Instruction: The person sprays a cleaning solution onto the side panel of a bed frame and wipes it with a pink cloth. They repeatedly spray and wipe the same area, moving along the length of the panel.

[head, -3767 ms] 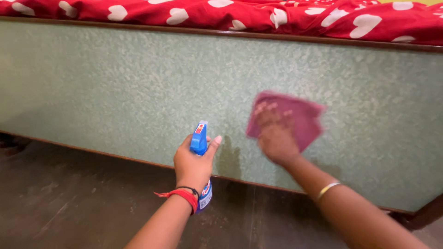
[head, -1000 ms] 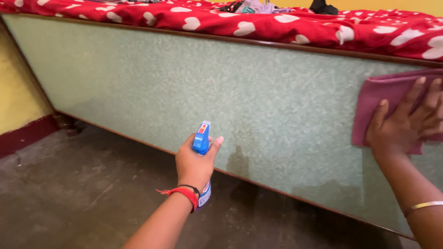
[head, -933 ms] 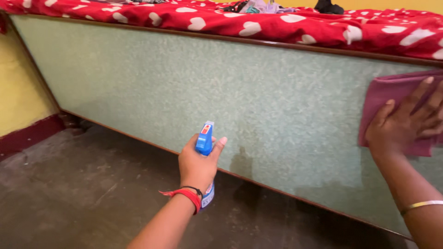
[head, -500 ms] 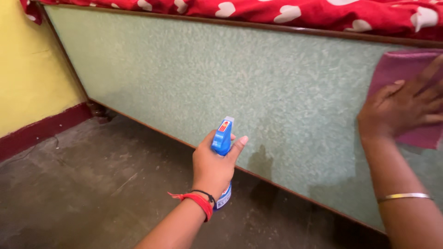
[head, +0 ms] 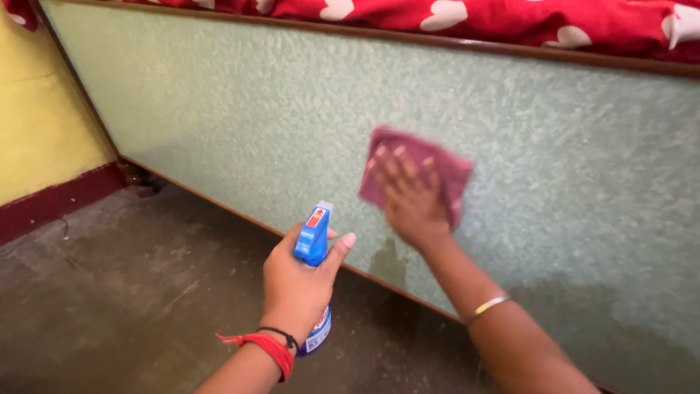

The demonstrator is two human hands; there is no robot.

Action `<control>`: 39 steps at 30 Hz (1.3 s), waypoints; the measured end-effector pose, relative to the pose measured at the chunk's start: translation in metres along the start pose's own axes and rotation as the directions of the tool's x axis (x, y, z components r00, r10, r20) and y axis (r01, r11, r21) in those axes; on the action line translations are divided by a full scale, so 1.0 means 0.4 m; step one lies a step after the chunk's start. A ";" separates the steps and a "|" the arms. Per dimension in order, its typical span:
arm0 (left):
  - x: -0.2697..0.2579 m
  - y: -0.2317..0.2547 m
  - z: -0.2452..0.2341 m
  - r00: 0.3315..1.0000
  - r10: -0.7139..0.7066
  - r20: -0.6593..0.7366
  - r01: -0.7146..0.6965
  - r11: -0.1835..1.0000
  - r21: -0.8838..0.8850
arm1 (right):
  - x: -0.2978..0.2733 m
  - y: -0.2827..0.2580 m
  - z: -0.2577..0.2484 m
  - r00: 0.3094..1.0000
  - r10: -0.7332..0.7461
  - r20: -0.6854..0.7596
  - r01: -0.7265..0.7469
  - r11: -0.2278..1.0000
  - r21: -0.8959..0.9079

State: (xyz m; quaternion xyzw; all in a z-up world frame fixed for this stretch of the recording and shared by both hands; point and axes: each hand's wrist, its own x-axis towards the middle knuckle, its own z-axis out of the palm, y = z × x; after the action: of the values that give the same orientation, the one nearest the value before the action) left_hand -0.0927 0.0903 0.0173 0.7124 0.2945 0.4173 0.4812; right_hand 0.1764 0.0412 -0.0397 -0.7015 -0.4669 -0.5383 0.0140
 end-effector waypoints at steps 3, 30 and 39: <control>-0.005 -0.010 0.001 1.000 -0.011 0.013 0.011 1.000 0.011 | -0.098 -0.080 0.059 0.976 -0.165 0.145 0.130 0.966 0.222; -0.099 0.098 0.081 0.995 0.073 0.064 -0.066 0.991 -0.117 | -0.485 0.648 -0.485 0.795 0.604 0.062 -0.590 0.792 -0.154; -0.139 0.156 0.123 0.982 0.153 0.109 -0.128 0.969 -0.210 | -0.608 0.764 -0.576 0.240 0.967 -0.085 -0.967 0.230 -0.111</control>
State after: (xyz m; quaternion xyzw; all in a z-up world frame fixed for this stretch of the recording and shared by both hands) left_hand -0.0750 0.0004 0.0489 0.7034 0.1686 0.4332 0.5377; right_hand 0.2138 -0.4071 0.0179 -0.8393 0.1040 -0.4458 0.2933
